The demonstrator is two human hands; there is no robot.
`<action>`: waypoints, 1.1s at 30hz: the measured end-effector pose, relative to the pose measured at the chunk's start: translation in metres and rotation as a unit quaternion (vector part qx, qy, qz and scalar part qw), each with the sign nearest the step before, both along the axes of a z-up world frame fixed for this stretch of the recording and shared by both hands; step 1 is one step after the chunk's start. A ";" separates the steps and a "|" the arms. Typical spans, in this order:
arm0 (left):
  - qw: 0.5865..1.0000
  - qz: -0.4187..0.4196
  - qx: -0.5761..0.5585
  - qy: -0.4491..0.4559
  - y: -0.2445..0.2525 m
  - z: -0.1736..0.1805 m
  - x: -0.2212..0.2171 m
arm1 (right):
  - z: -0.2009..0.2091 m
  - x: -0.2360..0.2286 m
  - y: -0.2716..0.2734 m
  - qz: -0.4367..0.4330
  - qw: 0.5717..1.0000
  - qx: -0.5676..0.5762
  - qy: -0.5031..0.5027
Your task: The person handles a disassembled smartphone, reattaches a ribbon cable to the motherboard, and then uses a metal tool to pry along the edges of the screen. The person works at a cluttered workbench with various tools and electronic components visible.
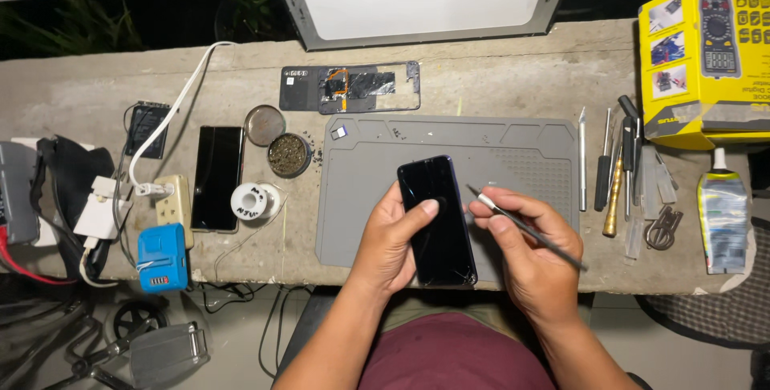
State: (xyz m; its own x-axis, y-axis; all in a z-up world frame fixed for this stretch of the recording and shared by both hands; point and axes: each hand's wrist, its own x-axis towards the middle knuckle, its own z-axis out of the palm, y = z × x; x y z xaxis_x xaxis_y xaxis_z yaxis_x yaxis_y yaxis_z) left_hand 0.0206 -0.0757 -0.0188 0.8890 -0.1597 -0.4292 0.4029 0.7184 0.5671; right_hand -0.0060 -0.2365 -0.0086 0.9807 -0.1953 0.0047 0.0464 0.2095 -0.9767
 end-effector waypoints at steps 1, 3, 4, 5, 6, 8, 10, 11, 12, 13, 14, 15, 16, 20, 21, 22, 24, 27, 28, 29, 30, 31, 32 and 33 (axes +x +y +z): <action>0.999 -0.002 0.032 -0.001 -0.002 0.001 -0.001 | 0.003 -0.002 0.002 -0.009 0.999 -0.037 -0.006; 0.998 -0.003 0.063 -0.001 -0.003 0.000 -0.002 | 0.005 -0.005 0.006 -0.017 0.997 -0.074 -0.012; 0.998 -0.003 0.064 -0.012 -0.003 -0.002 -0.003 | 0.005 -0.007 0.008 -0.018 0.995 -0.094 -0.032; 0.998 -0.003 0.066 -0.024 -0.003 -0.003 -0.003 | 0.005 -0.009 0.009 -0.019 0.992 -0.113 -0.053; 0.998 -0.001 0.066 -0.024 -0.003 -0.004 -0.004 | 0.005 -0.011 0.010 -0.016 0.992 -0.114 -0.054; 0.995 0.007 0.091 -0.026 -0.002 -0.006 -0.005 | 0.003 -0.015 0.012 -0.020 0.986 -0.146 -0.074; 0.997 0.013 0.067 -0.028 -0.005 -0.002 -0.007 | 0.005 -0.016 0.011 -0.025 0.978 -0.185 -0.090; 0.998 0.018 0.043 -0.029 -0.006 -0.001 -0.008 | 0.007 -0.016 0.011 -0.031 0.969 -0.224 -0.104; 0.998 0.018 0.043 -0.029 -0.006 -0.002 -0.009 | 0.007 -0.017 0.013 -0.031 0.968 -0.224 -0.105; 0.997 0.022 0.066 -0.034 -0.007 -0.003 -0.009 | 0.007 -0.017 0.014 -0.035 0.972 -0.210 -0.102; 0.995 0.025 0.090 -0.038 -0.007 -0.005 -0.009 | 0.007 -0.017 0.016 -0.039 0.975 -0.195 -0.098; 0.995 0.026 0.090 -0.039 -0.008 -0.003 -0.009 | 0.008 -0.017 0.016 -0.038 0.975 -0.195 -0.099; 0.995 0.032 0.088 -0.033 -0.008 -0.002 -0.010 | 0.008 -0.016 0.017 -0.036 0.969 -0.215 -0.115; 0.994 0.043 0.096 -0.037 -0.009 -0.004 -0.010 | 0.004 -0.012 0.020 -0.026 0.953 -0.259 -0.157; 0.994 0.045 0.096 -0.036 -0.008 -0.002 -0.010 | 0.005 -0.012 0.022 -0.024 0.953 -0.259 -0.157; 0.992 0.045 0.115 -0.031 -0.008 -0.001 -0.010 | 0.005 -0.011 0.023 -0.025 0.947 -0.273 -0.168; 0.989 0.049 0.134 -0.026 -0.007 0.003 -0.010 | 0.005 -0.009 0.024 -0.024 0.941 -0.286 -0.180; 0.992 0.060 0.107 -0.036 -0.008 0.006 -0.012 | 0.003 -0.007 0.025 -0.024 0.934 -0.305 -0.184; 0.986 0.065 0.150 -0.037 -0.008 0.004 -0.012 | 0.003 -0.007 0.025 -0.026 0.934 -0.306 -0.182; 0.978 0.069 0.193 -0.039 -0.009 0.003 -0.013 | 0.002 -0.006 0.025 -0.028 0.934 -0.308 -0.179; 0.978 0.067 0.192 -0.038 -0.009 0.002 -0.012 | 0.003 -0.006 0.025 -0.029 0.934 -0.309 -0.178; 0.976 0.067 0.202 -0.040 -0.009 0.002 -0.012 | 0.003 -0.006 0.025 -0.029 0.934 -0.309 -0.177; 0.974 0.068 0.212 -0.041 -0.009 0.002 -0.012 | 0.003 -0.006 0.025 -0.029 0.934 -0.309 -0.177; 0.974 0.066 0.211 -0.040 -0.010 0.001 -0.012 | 0.003 -0.006 0.025 -0.030 0.934 -0.310 -0.175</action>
State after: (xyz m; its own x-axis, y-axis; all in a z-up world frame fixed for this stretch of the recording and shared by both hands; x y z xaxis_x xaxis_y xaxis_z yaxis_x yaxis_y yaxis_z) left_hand 0.0084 -0.0854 -0.0181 0.9235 0.1336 -0.3596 0.2645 0.4572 0.8491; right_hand -0.0117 -0.2120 -0.0052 0.8849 -0.1037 0.4541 0.3795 -0.4047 -0.8320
